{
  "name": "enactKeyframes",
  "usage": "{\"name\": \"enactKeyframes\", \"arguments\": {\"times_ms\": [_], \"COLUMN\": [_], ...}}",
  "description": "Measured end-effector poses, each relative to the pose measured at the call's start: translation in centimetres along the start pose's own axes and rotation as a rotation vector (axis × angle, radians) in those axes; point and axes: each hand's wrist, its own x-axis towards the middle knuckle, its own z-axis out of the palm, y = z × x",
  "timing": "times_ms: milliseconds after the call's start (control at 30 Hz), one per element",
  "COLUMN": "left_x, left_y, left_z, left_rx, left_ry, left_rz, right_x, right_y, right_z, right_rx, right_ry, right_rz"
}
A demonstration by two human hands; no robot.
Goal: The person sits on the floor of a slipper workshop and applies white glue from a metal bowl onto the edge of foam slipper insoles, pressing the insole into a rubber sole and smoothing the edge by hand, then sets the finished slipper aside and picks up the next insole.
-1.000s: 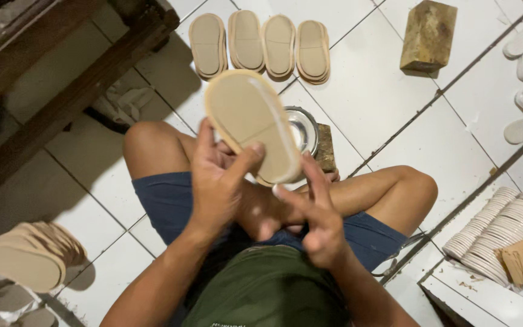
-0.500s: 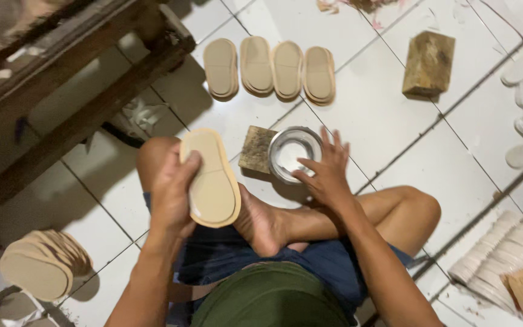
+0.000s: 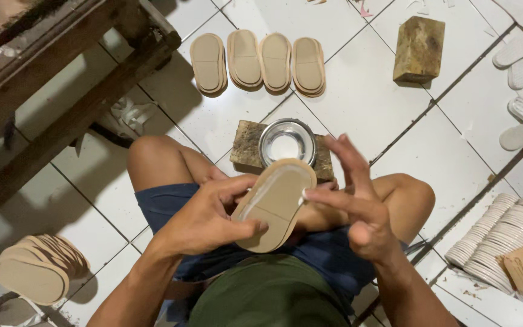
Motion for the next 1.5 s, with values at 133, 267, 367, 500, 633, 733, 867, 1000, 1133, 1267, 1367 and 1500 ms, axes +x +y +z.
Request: {"name": "enactKeyframes", "arguments": {"times_ms": [133,267,367,500,633,733,867,1000,1133,1267,1367,1500], "left_x": [0.2,0.8,1.3,2.3,3.7,4.6,5.1,5.5,5.5,4.7,3.0,1.8], "left_y": [0.1,0.4,0.8,0.6,0.0,-0.3,-0.8,-1.4,-2.0,-2.4,-2.5,-3.3], "left_z": [0.6,0.8,0.8,1.6,3.4,4.4,5.2,5.5,5.5,3.4,-0.5,-3.3], "left_rx": [0.026,-0.152,-0.238,-0.470,-0.687,-0.564,-0.567,-0.557,-0.354,-0.235,0.175,-0.079], "left_ry": [-0.009,0.112,0.175,0.239,0.324,0.426,0.478,0.537,0.676,0.555,0.463,0.650], "left_rz": [0.036,0.061,0.112,0.209,0.318,0.373,0.453,0.479,0.419,0.484,0.317,0.319], "right_x": [0.0,-0.9,-1.4,-2.1,-2.8,-3.3,-3.1,-2.8,-3.6,-3.4,-1.2,0.7], "right_y": [0.9,0.9,0.4,0.3,0.9,1.1,1.2,1.1,1.5,5.3,11.0,16.5], "right_z": [0.1,0.9,1.4,2.0,3.0,3.8,4.7,6.1,7.4,5.5,3.6,2.6], "right_rx": [-0.022,-0.112,-0.181,-0.280,-0.326,-0.343,-0.388,-0.455,-0.206,0.090,-0.447,-0.956], "right_ry": [0.037,-0.083,-0.131,-0.043,0.120,0.209,0.313,0.373,0.181,0.199,0.123,-0.075], "right_rz": [-0.046,-0.094,-0.096,-0.149,-0.160,-0.130,-0.135,-0.091,-0.047,0.185,0.229,0.144]}}
